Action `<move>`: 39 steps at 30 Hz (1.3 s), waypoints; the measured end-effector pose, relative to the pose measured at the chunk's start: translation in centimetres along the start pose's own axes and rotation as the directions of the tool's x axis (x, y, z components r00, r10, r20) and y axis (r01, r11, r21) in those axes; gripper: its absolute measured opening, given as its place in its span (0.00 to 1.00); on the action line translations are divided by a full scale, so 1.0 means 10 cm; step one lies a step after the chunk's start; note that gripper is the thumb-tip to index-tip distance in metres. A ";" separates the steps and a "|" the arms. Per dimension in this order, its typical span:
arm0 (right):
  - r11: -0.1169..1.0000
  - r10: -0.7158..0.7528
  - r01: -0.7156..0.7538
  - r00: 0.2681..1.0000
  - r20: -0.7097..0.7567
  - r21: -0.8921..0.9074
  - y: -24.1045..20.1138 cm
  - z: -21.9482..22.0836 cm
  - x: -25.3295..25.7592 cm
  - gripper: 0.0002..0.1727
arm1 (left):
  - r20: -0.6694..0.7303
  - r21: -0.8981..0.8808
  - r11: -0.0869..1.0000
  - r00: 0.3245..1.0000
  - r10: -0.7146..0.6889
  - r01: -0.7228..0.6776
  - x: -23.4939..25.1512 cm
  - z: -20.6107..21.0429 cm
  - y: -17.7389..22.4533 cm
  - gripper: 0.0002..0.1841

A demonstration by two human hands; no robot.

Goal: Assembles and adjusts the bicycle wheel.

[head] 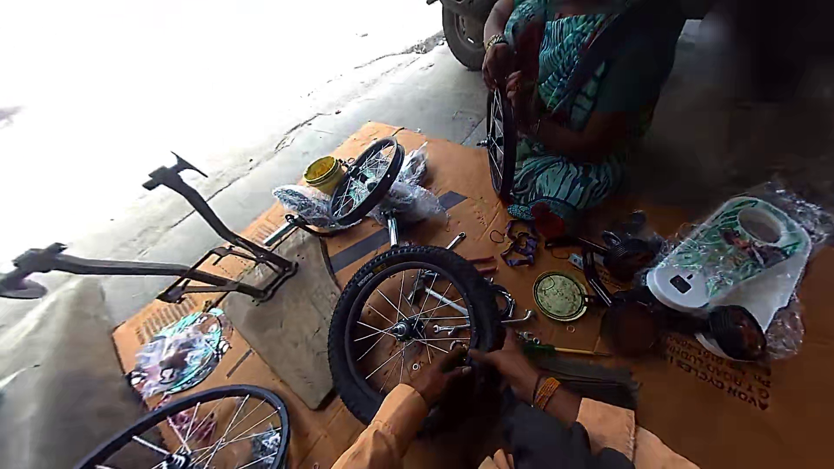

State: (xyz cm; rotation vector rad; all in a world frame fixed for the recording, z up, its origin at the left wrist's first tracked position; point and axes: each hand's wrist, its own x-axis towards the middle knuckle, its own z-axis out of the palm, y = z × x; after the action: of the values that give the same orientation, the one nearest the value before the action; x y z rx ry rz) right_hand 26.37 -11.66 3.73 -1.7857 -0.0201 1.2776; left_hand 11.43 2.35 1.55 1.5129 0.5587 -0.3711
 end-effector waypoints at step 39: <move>0.929 -0.123 0.040 0.971 0.206 0.367 0.26 -0.22 0.47 0.36 | -0.246 0.329 0.905 0.949 -0.196 0.272 0.16 0.26 0.13 0.30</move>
State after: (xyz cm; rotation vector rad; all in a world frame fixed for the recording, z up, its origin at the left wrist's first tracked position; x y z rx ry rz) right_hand 29.00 -12.34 -1.41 -1.3082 0.0114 1.3220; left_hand 13.76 -0.03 1.64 1.8565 0.8809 -0.5276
